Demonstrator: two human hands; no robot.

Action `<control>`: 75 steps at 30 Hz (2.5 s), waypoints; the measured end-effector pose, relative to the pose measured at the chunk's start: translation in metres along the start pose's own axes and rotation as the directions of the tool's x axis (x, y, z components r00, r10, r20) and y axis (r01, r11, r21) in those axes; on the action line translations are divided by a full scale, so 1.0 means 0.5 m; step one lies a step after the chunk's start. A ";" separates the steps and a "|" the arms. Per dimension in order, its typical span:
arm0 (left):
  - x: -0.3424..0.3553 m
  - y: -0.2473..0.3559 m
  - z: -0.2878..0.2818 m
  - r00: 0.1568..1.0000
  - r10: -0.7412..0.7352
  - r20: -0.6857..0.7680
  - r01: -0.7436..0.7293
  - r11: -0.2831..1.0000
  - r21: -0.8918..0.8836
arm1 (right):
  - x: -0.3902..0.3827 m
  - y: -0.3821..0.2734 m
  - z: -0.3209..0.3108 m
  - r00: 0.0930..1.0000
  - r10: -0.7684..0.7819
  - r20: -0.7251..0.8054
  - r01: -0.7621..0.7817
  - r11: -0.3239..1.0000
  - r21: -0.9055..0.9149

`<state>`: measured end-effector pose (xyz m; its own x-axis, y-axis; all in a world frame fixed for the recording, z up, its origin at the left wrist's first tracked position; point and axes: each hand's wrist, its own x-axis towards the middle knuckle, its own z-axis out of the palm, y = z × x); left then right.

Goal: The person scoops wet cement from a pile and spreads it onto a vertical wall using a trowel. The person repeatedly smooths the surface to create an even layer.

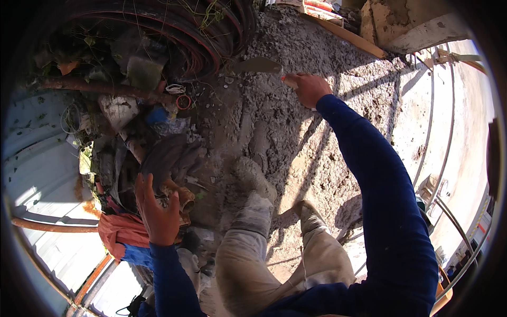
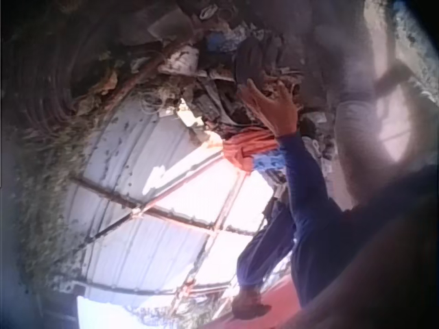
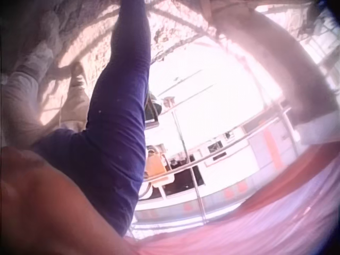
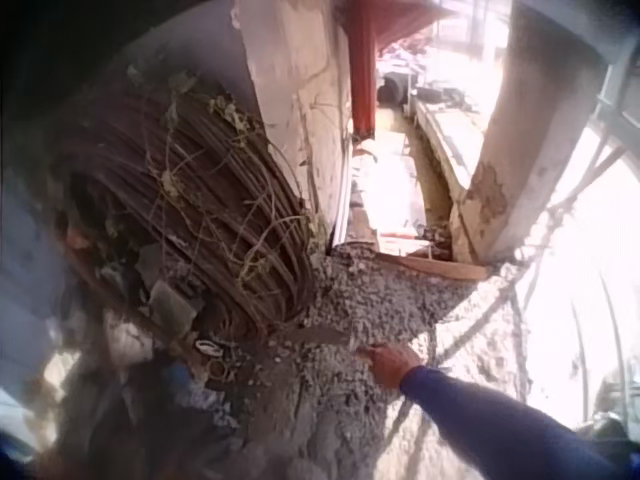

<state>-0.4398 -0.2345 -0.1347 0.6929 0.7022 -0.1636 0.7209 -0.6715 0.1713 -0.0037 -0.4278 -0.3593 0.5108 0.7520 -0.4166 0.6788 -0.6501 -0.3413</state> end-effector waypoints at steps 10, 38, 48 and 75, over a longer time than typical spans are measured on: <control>0.353 0.158 0.243 0.833 0.110 0.542 0.075 0.948 -0.308 | -0.112 -0.011 0.125 0.995 0.069 -0.070 -0.050 0.968 0.247; -0.307 0.436 0.371 0.175 0.609 0.773 -0.127 0.793 -0.596 | -0.080 -0.108 0.159 0.969 0.170 0.178 -0.169 0.985 -0.021; -0.315 0.453 0.369 0.199 0.680 0.705 -0.040 0.725 -0.688 | 0.071 -0.228 0.140 0.942 0.092 0.324 -0.004 0.965 -0.261; -0.330 0.470 0.401 0.117 0.664 0.739 -0.062 0.747 -0.662 | -0.379 -0.018 0.385 0.934 0.266 0.240 -0.358 0.729 0.583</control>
<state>-0.3826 -0.5559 -0.2619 0.5677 -0.5382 -0.6230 0.4887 -0.3887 0.7811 -0.2081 -0.5856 -0.4396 0.5313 0.5030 -0.6817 0.0049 -0.8065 -0.5912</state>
